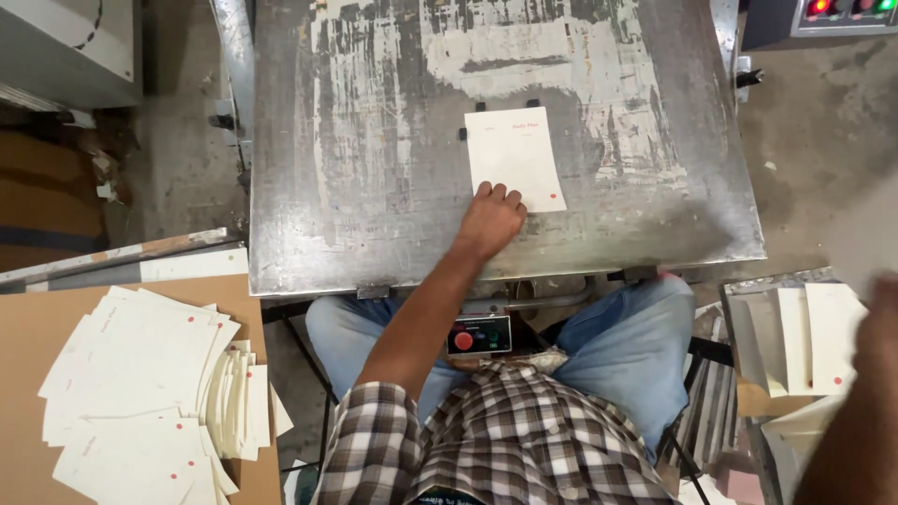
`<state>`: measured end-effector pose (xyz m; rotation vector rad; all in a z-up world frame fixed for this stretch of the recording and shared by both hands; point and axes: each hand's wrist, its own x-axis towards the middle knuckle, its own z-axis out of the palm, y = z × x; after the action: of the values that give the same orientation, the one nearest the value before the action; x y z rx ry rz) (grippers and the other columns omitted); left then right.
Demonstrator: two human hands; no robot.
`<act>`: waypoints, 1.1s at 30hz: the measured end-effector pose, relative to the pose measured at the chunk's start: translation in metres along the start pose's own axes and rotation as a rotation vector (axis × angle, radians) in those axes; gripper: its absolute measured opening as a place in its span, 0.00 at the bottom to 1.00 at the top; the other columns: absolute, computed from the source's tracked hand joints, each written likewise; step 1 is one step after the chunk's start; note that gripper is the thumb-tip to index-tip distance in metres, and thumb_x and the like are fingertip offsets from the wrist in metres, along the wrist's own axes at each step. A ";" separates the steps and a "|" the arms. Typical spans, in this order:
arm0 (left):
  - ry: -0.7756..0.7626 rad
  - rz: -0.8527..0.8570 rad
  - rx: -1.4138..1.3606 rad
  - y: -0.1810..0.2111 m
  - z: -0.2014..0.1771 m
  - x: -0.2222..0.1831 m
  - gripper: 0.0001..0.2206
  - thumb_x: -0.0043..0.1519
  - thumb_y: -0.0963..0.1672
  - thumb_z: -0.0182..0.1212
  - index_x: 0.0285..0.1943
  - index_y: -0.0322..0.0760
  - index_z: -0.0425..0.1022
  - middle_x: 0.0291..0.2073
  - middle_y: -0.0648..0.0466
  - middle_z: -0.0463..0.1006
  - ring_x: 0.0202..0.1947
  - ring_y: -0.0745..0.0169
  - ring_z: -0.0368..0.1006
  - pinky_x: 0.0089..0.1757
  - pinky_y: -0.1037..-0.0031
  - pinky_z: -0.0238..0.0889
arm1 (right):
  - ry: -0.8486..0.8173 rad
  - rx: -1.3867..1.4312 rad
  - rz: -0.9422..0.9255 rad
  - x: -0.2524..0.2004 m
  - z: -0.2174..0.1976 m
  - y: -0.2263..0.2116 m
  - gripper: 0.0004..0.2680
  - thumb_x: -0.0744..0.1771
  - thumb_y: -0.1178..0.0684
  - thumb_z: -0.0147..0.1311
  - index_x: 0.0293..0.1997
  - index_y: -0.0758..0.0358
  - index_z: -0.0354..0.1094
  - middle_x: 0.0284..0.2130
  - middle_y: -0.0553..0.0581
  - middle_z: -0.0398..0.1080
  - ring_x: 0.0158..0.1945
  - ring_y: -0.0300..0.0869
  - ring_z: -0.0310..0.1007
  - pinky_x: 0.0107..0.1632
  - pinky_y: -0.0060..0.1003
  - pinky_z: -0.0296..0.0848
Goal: Operating a manual printing or embossing machine to process stacks of paper.
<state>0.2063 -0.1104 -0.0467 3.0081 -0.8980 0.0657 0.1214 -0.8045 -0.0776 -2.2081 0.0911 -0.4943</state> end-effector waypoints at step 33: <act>-0.121 -1.335 0.305 -0.060 0.016 -0.625 0.12 0.72 0.47 0.61 0.34 0.45 0.80 0.39 0.52 0.82 0.35 0.51 0.80 0.38 0.59 0.73 | -0.656 -0.350 -0.623 -0.006 0.416 -0.310 0.19 0.62 0.67 0.49 0.59 0.64 0.71 0.58 0.60 0.69 0.61 0.56 0.65 0.61 0.53 0.66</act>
<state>-0.2828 0.2818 -0.0878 3.1668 1.2845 0.0094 0.2422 -0.3002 -0.0760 -2.6160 -0.9398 -0.0496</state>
